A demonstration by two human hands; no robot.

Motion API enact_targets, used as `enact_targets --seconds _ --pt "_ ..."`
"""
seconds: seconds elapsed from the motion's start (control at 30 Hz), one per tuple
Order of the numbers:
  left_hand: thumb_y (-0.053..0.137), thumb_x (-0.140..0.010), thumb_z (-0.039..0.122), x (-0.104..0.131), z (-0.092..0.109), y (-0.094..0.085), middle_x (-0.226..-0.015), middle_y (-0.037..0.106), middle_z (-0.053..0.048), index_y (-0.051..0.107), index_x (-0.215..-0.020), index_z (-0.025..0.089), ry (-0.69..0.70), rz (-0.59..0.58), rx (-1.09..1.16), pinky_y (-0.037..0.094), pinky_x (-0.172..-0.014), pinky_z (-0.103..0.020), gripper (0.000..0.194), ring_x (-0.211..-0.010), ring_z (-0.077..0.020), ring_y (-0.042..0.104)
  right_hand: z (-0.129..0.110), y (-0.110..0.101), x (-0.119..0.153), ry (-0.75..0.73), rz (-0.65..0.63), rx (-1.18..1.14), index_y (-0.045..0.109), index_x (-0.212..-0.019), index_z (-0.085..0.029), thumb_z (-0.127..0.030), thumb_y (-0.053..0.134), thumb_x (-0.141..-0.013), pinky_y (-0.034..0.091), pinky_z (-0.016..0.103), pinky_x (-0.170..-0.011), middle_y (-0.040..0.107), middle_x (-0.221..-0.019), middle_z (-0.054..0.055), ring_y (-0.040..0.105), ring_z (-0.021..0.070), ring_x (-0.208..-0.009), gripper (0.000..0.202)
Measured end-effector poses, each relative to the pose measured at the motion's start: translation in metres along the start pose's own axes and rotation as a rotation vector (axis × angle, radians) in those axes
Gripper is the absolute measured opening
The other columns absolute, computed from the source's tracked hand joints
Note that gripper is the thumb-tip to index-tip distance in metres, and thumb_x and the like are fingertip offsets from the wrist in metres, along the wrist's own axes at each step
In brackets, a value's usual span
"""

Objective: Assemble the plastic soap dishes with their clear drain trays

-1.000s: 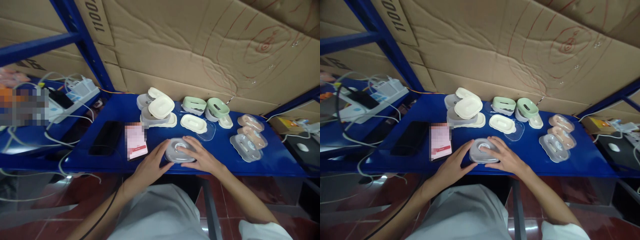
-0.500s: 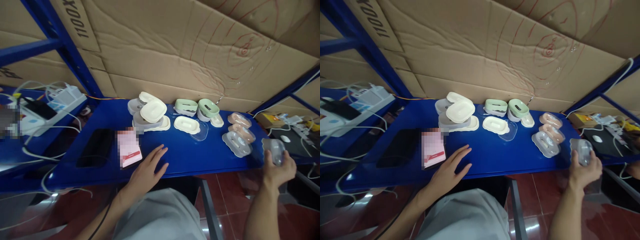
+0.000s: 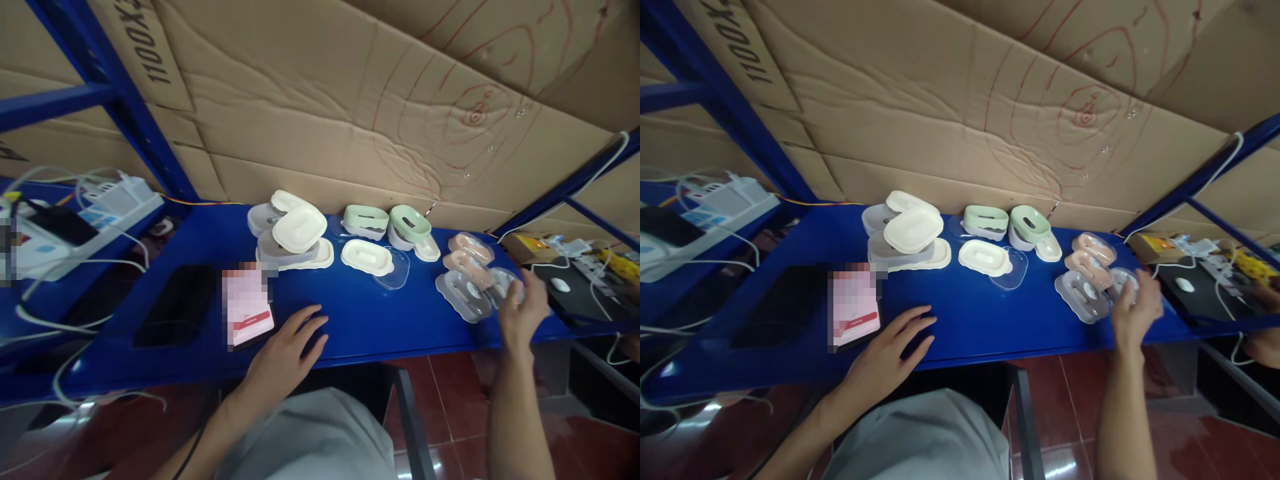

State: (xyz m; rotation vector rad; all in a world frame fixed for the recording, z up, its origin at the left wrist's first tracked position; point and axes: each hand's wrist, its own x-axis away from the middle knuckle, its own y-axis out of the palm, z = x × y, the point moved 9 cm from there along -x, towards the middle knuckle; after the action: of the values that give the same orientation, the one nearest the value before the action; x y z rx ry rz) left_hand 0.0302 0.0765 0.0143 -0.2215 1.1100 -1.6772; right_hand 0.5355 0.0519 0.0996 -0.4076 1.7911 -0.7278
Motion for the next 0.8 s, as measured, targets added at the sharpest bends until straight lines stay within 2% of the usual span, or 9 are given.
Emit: enact_targets --seconds 0.1,0.17,0.27,0.37,0.43,0.53,0.6,0.67,0.8 --pt "0.056 -0.108 0.035 0.0 0.001 0.001 -0.151 0.064 -0.006 0.067 -0.137 0.028 0.015 0.002 -0.019 0.059 -0.114 -0.043 0.032 -0.133 -0.0261 0.069 -0.116 0.03 0.028 -0.272 -0.226 -0.16 0.068 -0.14 -0.025 -0.054 0.044 -0.109 0.056 0.049 -0.108 0.073 -0.137 0.012 0.069 0.0295 -0.128 0.049" --pt "0.057 -0.108 0.034 0.0 0.002 0.001 -0.151 0.065 -0.006 0.067 -0.137 0.028 0.021 -0.001 -0.034 0.059 -0.115 -0.042 0.032 -0.134 -0.0258 0.069 -0.197 0.056 0.056 -0.521 -0.424 -0.246 0.059 -0.153 -0.027 -0.052 0.057 -0.106 0.051 0.054 -0.116 0.064 -0.153 0.012 0.06 0.033 -0.142 0.053" --pt "0.056 -0.108 0.032 0.0 0.004 0.0 -0.15 0.065 -0.006 0.067 -0.137 0.028 0.028 -0.009 -0.049 0.06 -0.113 -0.042 0.031 -0.133 -0.0255 0.069 -0.26 0.076 0.074 -0.631 -0.51 -0.314 0.054 -0.157 -0.025 -0.046 0.059 -0.107 0.047 0.064 -0.118 0.061 -0.155 0.014 0.052 0.0376 -0.149 0.055" --pt "0.056 -0.108 0.03 0.0 0.007 -0.003 -0.153 0.062 -0.008 0.064 -0.141 0.027 0.043 0.005 -0.054 0.059 -0.114 -0.044 0.034 -0.137 -0.0272 0.066 -0.27 0.078 0.079 -0.634 -0.559 -0.449 0.066 -0.143 -0.025 -0.035 0.056 -0.109 0.053 0.058 -0.115 0.069 -0.143 0.012 0.061 0.0319 -0.141 0.037" --pt "0.058 -0.107 0.029 -0.001 0.01 -0.005 -0.161 0.054 -0.011 0.058 -0.149 0.027 0.074 0.013 -0.065 0.055 -0.119 -0.049 0.041 -0.147 -0.0307 0.057 -0.269 0.068 0.09 -0.695 -0.623 -0.575 0.07 -0.137 -0.026 -0.029 0.055 -0.109 0.054 0.052 -0.118 0.071 -0.141 0.01 0.063 0.0263 -0.138 0.031" --pt "0.063 -0.105 0.03 -0.003 0.017 -0.002 -0.169 0.045 -0.012 0.055 -0.152 0.028 0.145 -0.018 -0.101 0.051 -0.122 -0.055 0.048 -0.155 -0.0354 0.047 -0.27 0.045 0.112 -0.811 -0.672 -0.659 0.069 -0.138 -0.028 -0.024 0.057 -0.108 0.05 0.051 -0.123 0.069 -0.146 0.007 0.056 0.0244 -0.147 0.032" --pt "0.067 -0.103 0.031 -0.003 0.02 0.0 -0.165 0.049 -0.013 0.061 -0.144 0.027 0.171 -0.034 -0.111 0.051 -0.122 -0.055 0.042 -0.153 -0.0356 0.049 -0.267 0.038 0.119 -0.831 -0.647 -0.626 0.066 -0.143 -0.029 -0.023 0.058 -0.107 0.048 0.054 -0.124 0.061 -0.156 0.008 0.048 0.0267 -0.154 0.037" --pt "0.069 -0.102 0.033 -0.003 0.021 -0.002 -0.158 0.056 -0.013 0.067 -0.132 0.024 0.156 -0.02 -0.102 0.052 -0.122 -0.053 0.031 -0.15 -0.0344 0.052 -0.257 0.041 0.117 -0.79 -0.615 -0.572 0.062 -0.149 -0.03 -0.025 0.059 -0.107 0.049 0.057 -0.122 0.054 -0.163 0.01 0.046 0.0291 -0.155 0.043" --pt "0.068 -0.103 0.031 -0.002 0.02 -0.007 -0.149 0.061 -0.015 0.068 -0.115 0.02 0.118 0.039 -0.092 0.054 -0.12 -0.05 0.016 -0.146 -0.0325 0.057 -0.234 0.063 0.095 -0.708 -0.61 -0.5 0.061 -0.149 -0.03 -0.023 0.05 -0.108 0.049 0.062 -0.119 0.069 -0.146 0.009 0.062 0.0283 -0.141 0.043"
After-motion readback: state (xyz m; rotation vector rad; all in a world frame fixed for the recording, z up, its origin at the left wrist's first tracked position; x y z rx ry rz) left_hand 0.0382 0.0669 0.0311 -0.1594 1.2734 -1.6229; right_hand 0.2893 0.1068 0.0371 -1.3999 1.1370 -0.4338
